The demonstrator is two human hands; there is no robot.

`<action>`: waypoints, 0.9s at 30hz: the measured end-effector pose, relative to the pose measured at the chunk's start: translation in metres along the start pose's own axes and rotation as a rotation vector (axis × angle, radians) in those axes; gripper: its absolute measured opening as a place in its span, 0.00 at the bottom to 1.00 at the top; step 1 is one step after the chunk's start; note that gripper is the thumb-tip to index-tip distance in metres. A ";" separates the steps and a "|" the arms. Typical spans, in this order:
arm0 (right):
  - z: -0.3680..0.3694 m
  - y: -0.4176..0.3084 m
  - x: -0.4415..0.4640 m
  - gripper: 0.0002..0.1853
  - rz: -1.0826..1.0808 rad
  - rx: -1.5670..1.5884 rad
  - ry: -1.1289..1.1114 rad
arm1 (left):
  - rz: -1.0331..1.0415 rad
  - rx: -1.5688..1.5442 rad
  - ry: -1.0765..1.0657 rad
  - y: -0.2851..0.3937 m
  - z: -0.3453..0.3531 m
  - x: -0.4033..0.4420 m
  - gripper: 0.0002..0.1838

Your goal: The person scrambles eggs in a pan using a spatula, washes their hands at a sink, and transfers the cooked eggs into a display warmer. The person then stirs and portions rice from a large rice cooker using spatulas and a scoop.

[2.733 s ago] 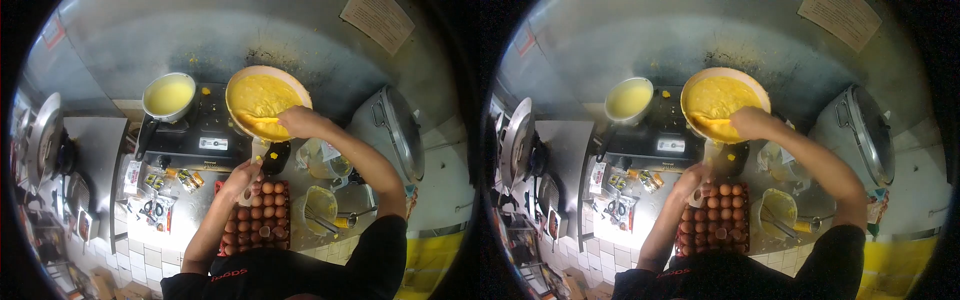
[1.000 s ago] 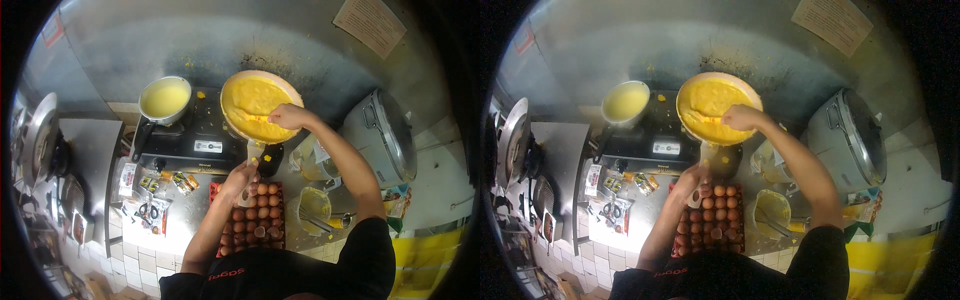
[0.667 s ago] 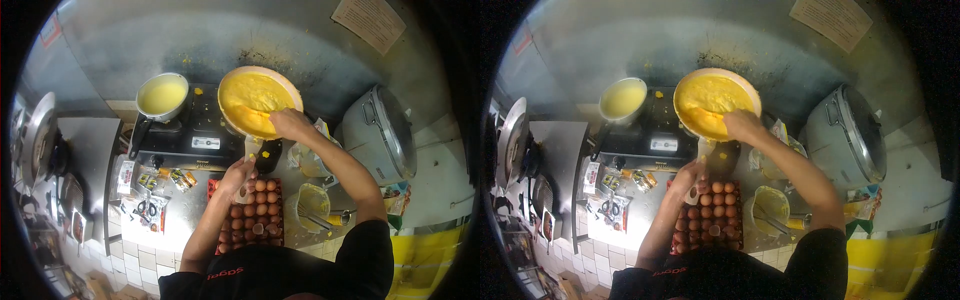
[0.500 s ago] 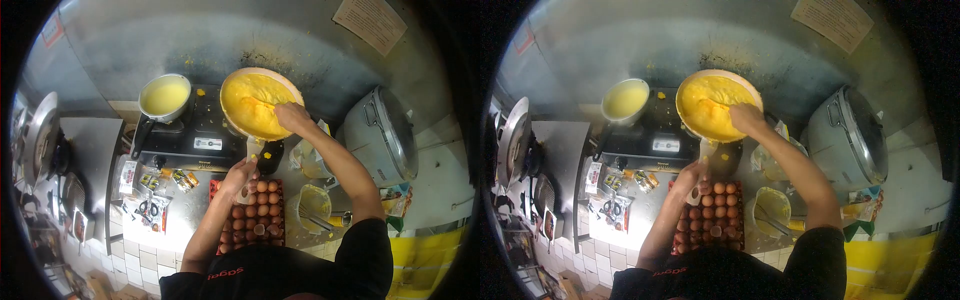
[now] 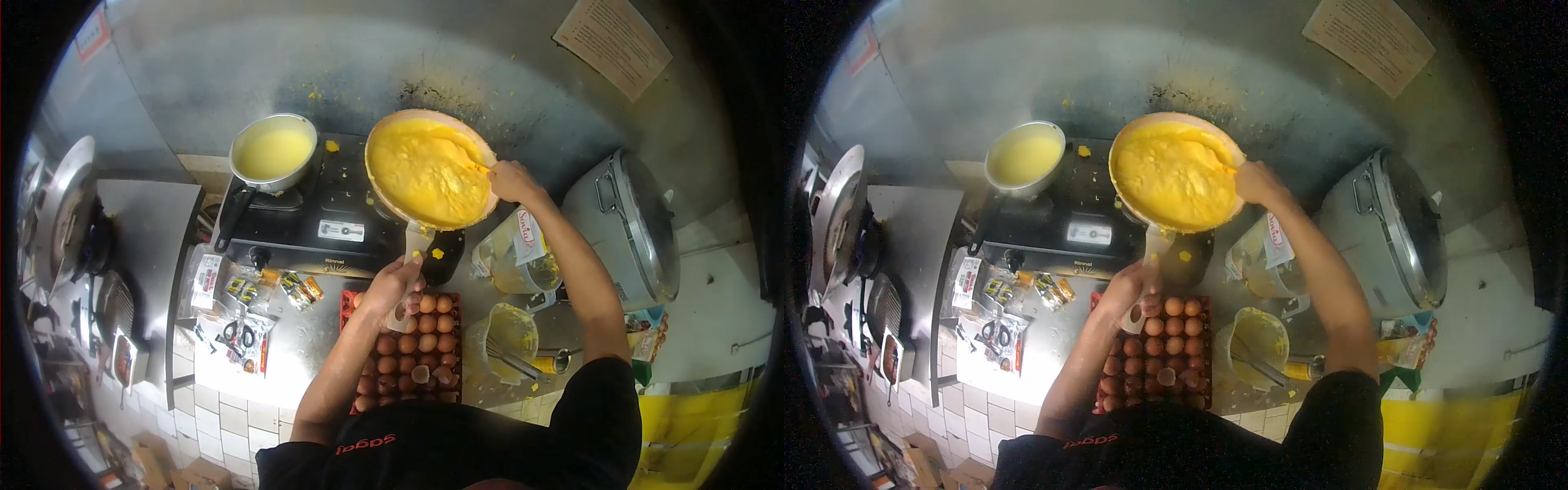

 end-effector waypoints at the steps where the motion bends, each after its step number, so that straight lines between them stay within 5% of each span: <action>1: -0.003 0.000 -0.002 0.15 -0.004 0.030 -0.018 | -0.001 -0.003 -0.006 0.000 0.000 0.000 0.09; 17: 0.006 -0.072 -0.059 0.15 -0.332 0.155 -0.114 | -0.013 -0.040 0.049 0.003 0.003 -0.004 0.06; 27: -0.036 -0.085 -0.119 0.08 -0.421 -0.094 0.108 | -0.030 -0.048 0.047 0.002 0.002 -0.005 0.06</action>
Point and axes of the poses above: each hand's wrist, its own x-axis towards the middle knuckle, its own z-axis out of the palm, y = z × x, the point moved 6 cm from there along x, towards the middle knuckle, and after that the axes turned 13 degrees about y, right-handed, at the moved point
